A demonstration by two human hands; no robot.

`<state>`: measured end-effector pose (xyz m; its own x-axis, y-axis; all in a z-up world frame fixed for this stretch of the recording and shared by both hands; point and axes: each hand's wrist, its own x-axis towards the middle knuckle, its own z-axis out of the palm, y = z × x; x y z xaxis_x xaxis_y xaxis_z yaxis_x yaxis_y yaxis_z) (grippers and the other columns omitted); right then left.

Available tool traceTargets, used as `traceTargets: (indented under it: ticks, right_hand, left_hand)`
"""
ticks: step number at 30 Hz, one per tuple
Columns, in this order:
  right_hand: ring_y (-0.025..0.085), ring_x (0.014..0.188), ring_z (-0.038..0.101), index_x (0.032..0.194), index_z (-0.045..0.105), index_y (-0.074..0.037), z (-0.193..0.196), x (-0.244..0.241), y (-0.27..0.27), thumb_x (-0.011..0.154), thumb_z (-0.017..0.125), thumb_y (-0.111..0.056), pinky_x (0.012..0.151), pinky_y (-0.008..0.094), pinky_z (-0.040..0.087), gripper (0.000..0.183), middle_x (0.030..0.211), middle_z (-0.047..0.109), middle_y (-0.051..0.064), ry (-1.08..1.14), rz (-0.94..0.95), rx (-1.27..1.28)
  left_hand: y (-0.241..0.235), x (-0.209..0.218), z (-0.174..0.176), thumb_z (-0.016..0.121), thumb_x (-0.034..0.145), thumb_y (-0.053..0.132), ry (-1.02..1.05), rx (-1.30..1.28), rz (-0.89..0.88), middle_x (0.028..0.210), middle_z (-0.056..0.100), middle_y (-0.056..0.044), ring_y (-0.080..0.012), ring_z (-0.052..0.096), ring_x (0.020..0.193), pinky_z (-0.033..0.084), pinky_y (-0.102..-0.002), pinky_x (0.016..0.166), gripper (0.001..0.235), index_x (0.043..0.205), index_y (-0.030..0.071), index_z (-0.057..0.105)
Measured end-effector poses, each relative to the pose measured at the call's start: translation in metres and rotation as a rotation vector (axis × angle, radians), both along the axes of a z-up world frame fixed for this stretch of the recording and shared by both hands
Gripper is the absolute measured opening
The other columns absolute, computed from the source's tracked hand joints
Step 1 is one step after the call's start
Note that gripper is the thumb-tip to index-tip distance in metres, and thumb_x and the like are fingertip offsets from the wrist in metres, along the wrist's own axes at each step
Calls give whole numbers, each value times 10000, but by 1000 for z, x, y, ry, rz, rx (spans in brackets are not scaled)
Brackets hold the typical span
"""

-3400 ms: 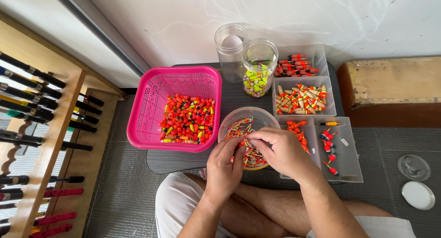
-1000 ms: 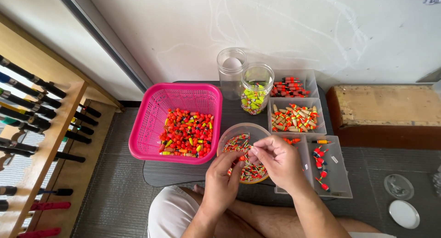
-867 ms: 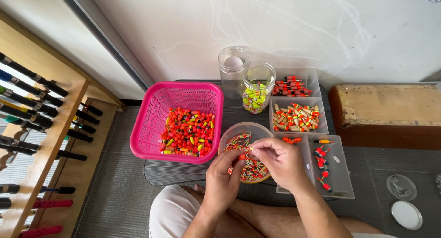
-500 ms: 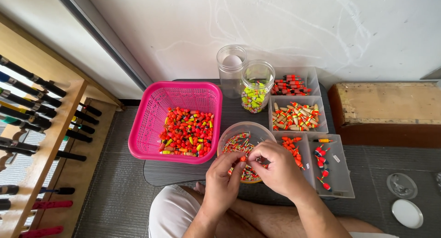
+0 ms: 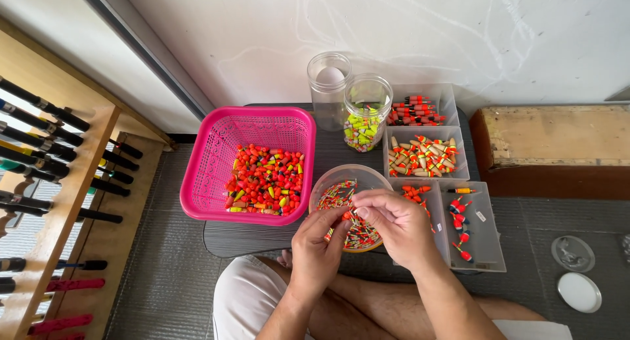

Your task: The person sits on the floor and assembles small fishing lures by hand. They pick up orange plastic bodies from a pink basket and attach colorful feathered skirts from a clear bowl, placing the finished lures into a compartmentalized plastic tray.

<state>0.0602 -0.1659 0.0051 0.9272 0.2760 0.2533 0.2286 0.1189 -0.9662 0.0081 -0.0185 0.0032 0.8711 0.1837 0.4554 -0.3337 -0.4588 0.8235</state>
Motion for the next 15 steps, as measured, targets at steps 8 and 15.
traceTargets:
  ticks: [8, 15]
  right_hand:
    - [122, 835, 687, 908, 728, -27, -7, 0, 4, 841, 689, -86, 789, 231, 556, 97, 879, 748, 84, 124, -58, -38]
    - [124, 818, 694, 892, 717, -23, -5, -2, 3, 840, 686, -76, 761, 220, 561, 81, 869, 746, 93, 103, -68, -60]
  left_hand:
    - [-3, 1, -11, 693, 856, 73, -76, 21, 43, 983, 722, -62, -174, 690, 865, 546, -278, 818, 180, 1036, 81, 704]
    - [-5, 0, -15, 686, 865, 48, -149, 36, 27, 959, 703, -76, -181, 667, 829, 523, -280, 805, 173, 1038, 55, 698]
